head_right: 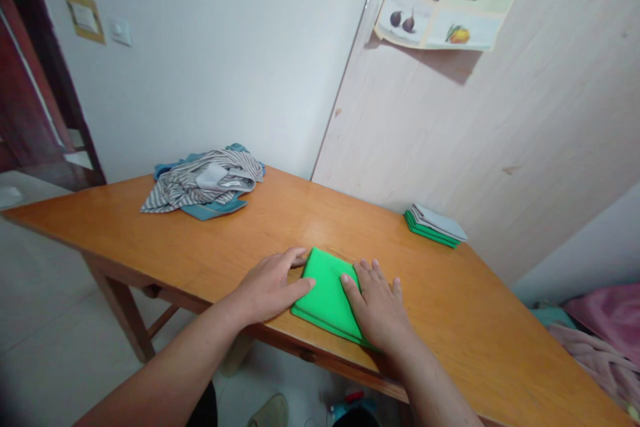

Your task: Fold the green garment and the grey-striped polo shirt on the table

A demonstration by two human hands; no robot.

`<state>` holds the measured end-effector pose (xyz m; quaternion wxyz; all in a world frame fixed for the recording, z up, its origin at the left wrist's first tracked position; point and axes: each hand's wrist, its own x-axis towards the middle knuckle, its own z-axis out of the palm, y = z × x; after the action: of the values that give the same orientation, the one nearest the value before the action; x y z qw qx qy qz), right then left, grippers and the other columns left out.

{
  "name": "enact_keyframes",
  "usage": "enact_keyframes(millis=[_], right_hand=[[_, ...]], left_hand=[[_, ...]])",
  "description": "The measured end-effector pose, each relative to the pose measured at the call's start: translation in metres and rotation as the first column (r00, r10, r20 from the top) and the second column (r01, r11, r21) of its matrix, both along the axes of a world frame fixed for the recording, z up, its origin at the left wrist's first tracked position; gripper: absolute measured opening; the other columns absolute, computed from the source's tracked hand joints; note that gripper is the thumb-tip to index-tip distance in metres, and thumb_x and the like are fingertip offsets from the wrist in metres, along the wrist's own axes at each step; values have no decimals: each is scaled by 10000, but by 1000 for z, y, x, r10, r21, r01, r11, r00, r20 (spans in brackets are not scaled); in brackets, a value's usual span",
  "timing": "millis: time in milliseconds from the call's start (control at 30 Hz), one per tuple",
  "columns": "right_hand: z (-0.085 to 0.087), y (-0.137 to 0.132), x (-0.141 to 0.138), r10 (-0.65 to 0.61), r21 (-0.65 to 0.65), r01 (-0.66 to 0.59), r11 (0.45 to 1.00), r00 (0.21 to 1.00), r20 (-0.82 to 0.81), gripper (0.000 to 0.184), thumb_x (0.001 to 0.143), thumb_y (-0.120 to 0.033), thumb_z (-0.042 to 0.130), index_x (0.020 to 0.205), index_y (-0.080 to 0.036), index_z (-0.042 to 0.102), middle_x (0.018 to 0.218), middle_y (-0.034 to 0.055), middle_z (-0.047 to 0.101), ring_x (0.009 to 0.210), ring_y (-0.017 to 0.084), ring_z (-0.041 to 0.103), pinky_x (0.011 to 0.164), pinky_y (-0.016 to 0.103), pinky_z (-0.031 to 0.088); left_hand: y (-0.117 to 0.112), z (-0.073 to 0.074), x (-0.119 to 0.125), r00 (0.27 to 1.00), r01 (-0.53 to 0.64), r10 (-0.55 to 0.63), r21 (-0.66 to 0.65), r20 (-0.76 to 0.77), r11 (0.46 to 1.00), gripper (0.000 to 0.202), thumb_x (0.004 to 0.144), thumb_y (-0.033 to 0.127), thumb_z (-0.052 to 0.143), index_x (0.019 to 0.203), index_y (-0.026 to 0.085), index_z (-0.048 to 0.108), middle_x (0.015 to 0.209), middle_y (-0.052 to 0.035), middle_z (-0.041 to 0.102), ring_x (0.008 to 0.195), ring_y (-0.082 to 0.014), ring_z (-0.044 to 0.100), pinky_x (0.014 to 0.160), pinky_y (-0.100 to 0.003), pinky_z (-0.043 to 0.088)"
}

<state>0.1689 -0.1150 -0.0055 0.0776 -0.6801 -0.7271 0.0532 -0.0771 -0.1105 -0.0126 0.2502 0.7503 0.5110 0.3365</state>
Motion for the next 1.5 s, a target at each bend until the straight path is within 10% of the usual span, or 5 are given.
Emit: enact_keyframes(millis=[800,1267,1500], right_hand=[[-10,-1,-30,126,131,-137,982,988,93,784,964,-663,249,1523,-126,367,1560,129,381,1461,301,309,1203,530,211],[22,8,-50,178,67,-178,982,984,11,805,958,-680,228,1534,-128,337,1597,117,296,1503,274,171,1225,541,116],[7,6,-67,231,18,-233,972,970,81,795,969,-666,172,1538,-130,318,1607,92,261,1505,261,166,1222,538,141]], left_hand=[[4,-6,-3,996,-35,36,-11,87,999,490,974,522,365,1374,270,493,1249,-46,686,1174,-257,613,941,-351,469],[7,-11,-3,979,-86,95,-53,181,995,503,992,481,336,1404,230,477,1337,-82,635,1234,-251,580,1009,-355,445],[4,-9,-3,976,-81,95,-77,197,994,484,997,455,327,1402,234,473,1281,-76,670,1205,-242,600,997,-350,454]])
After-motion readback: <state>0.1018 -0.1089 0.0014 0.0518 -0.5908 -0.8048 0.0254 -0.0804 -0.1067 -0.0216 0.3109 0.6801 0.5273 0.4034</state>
